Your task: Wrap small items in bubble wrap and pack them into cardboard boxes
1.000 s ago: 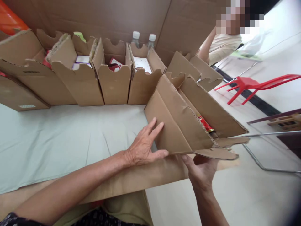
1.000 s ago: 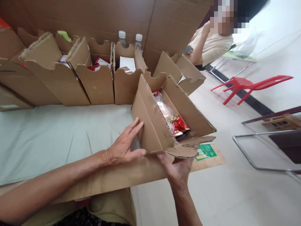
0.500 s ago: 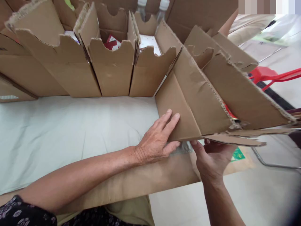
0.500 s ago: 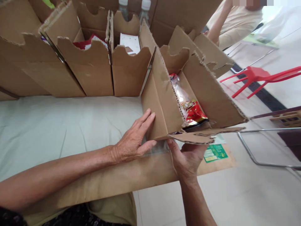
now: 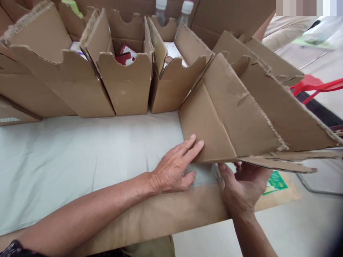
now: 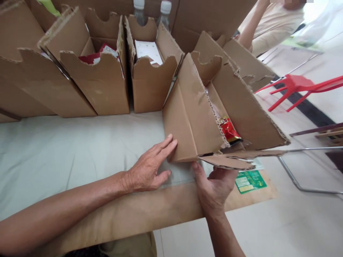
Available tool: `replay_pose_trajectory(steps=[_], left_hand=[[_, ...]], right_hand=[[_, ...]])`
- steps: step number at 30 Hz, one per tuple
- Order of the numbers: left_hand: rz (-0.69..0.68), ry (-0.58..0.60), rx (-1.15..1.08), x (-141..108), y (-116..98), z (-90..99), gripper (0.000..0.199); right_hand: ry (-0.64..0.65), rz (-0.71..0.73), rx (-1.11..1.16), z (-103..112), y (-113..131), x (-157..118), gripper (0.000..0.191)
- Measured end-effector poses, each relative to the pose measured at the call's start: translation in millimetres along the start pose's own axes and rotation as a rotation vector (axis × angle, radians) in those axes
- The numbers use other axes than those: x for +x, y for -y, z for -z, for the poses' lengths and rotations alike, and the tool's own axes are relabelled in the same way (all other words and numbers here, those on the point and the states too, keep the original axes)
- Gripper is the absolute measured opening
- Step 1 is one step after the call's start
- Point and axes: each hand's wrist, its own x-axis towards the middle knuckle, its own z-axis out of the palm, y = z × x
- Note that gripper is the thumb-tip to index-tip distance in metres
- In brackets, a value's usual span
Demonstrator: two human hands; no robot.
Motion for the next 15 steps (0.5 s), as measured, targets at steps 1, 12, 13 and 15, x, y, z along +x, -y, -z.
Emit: replay_pose_trajectory(steps=[1, 12, 13, 15], left_hand=[[0.0, 0.006, -0.005, 0, 0, 0.3, 0.1], [-0.033, 0.041, -0.07, 7, 3, 9.8, 0.105], [-0.037, 0.046, -0.072, 8, 4, 9.2, 0.106], [-0.036, 0.049, -0.067, 9, 4, 7.5, 0.108]], right_hand=[[-0.007, -0.012, -0.01, 0, 0, -2, 0.06], [0.048, 0.044, -0.051, -8, -2, 12, 0.072], [0.063, 0.05, -0.054, -9, -4, 15, 0.074], [0.079, 0.054, -0.075, -12, -11, 25, 0.079]])
